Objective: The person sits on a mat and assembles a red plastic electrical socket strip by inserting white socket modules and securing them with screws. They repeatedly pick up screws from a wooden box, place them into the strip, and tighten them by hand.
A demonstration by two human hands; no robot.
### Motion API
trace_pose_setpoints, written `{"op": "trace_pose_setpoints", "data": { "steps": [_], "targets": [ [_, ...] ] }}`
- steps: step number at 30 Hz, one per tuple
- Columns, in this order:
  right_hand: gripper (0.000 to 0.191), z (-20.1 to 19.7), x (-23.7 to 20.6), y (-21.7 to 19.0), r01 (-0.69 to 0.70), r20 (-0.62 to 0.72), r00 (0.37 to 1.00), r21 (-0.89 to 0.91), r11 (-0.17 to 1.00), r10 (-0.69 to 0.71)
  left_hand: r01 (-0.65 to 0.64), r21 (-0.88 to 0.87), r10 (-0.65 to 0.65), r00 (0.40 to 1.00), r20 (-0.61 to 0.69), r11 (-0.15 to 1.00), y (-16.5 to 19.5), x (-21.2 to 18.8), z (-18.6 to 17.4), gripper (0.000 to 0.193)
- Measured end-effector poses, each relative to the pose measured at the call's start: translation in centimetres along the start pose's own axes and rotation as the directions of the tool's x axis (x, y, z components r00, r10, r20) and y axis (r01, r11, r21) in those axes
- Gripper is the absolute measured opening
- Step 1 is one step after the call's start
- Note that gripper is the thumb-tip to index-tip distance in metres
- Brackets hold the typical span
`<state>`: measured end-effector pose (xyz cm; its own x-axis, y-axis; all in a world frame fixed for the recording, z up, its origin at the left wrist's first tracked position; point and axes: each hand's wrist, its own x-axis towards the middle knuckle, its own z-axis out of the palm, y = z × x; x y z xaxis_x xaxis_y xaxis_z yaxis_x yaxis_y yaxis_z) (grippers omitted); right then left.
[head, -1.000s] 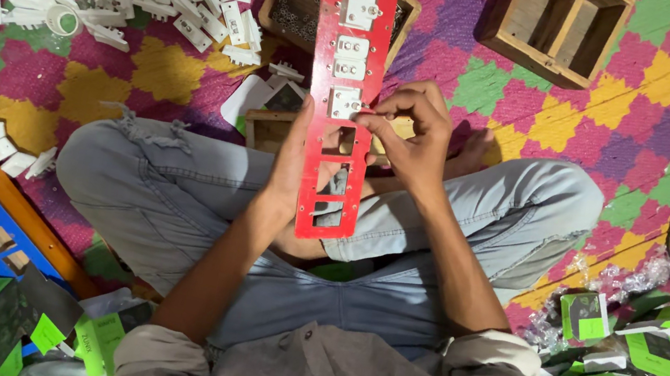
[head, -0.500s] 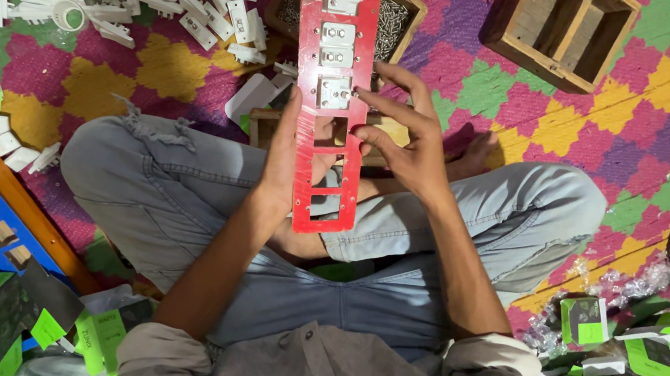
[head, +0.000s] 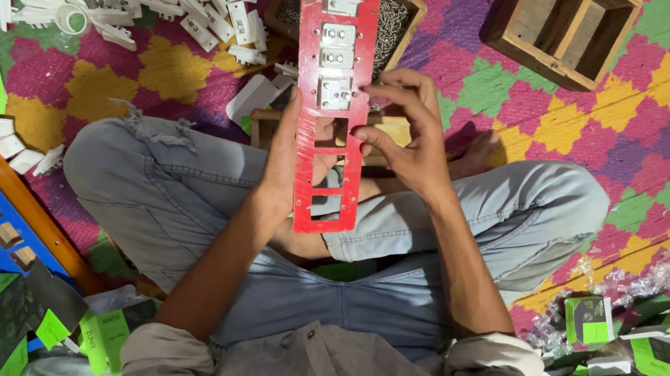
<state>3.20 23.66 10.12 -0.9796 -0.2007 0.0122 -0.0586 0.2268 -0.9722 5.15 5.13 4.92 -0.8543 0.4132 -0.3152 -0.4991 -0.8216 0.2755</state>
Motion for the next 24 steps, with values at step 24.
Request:
{"op": "trace_pose_setpoints", "data": {
  "steps": [24],
  "targets": [
    [0.039,-0.29,-0.18,0.13,0.132,0.059,0.990,-0.139,0.981,-0.125,0.017,0.005,-0.017,1.000,0.005,1.000,0.25,-0.19,0.35,0.070]
  ]
}}
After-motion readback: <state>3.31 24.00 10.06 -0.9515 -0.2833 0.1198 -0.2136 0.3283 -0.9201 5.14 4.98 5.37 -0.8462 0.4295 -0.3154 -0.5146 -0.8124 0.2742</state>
